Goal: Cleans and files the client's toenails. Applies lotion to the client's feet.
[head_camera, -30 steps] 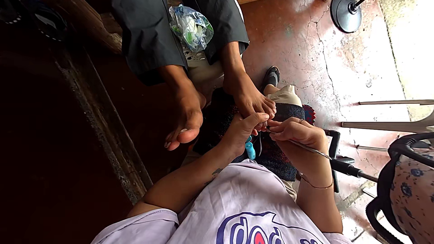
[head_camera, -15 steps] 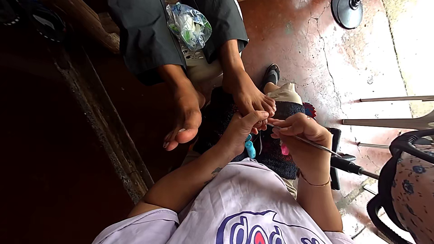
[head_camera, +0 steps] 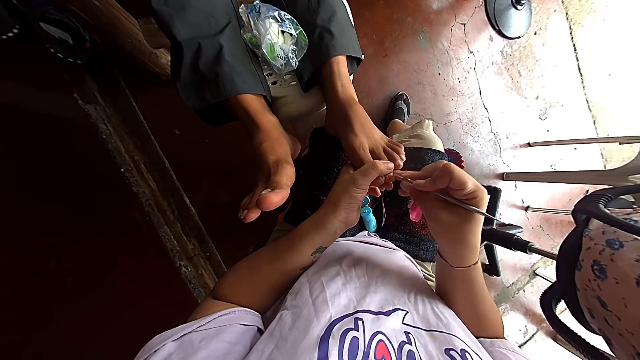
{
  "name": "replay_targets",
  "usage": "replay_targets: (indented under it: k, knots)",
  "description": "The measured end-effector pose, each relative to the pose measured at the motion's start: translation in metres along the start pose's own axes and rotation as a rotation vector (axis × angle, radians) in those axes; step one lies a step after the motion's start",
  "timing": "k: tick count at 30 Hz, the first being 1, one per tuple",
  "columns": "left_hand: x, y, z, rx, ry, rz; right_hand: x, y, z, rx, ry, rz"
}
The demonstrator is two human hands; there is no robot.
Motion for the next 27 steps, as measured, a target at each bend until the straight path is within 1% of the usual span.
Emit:
replay_targets:
  k: [3,5,7,10,13,15,17,20,23,26,27]
  knots:
    - [-0.0010,-0.0004,0.0000,0.004,0.001,-0.005,-0.0008,-0.0008,0.0005,0.020,0.002,0.055]
    - [-0.0010,0.0002,-0.0006,-0.009,0.007,-0.003,-0.0006,-0.0008,-0.0003,0.056,-0.071,0.022]
    - [-0.0010,-0.0004,0.0003,-0.017,0.016,0.003,0.0009,0.0006,-0.0019,0.054,-0.085,-0.013]
    - [-0.0020,-0.0004,-0.0002,-0.015,0.022,0.003,-0.0013,-0.0006,-0.0010,0.091,-0.096,0.047]
    - [-0.0016,-0.0010,0.0003,-0.017,0.031,0.024,-0.0005,0.0007,-0.0037,0.130,-0.154,-0.033]
    - [-0.0018,-0.0013,0.0002,-0.004,0.036,0.023,-0.0004,0.0008,-0.0034,0.116,-0.124,0.002]
    - [-0.0029,-0.0007,-0.0002,-0.004,0.040,0.028,-0.0014,0.0004,-0.0040,0.142,-0.144,0.029]
    - [-0.0034,-0.0010,0.0011,-0.019,0.040,0.027,0.0007,0.0028,-0.0072,0.148,-0.192,-0.048]
    - [-0.0049,-0.0016,0.0012,-0.002,0.030,0.035,-0.0002,0.0024,-0.0051,0.154,-0.170,0.005]
    - [-0.0045,-0.0011,0.0010,0.002,0.042,0.065,0.0021,0.0040,-0.0073,0.171,-0.222,-0.061]
    - [-0.0044,-0.0011,0.0013,0.004,0.042,0.063,0.0022,0.0045,-0.0066,0.159,-0.213,-0.053]
Point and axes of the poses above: each hand's wrist, its own y-axis away from the middle knuckle, its own x-axis out of the palm, z = x × y, the point moved 3 cm from there along -y, towards the middle knuckle, and after that the axes turned 14 degrees about -z, right-handed, at the moved point
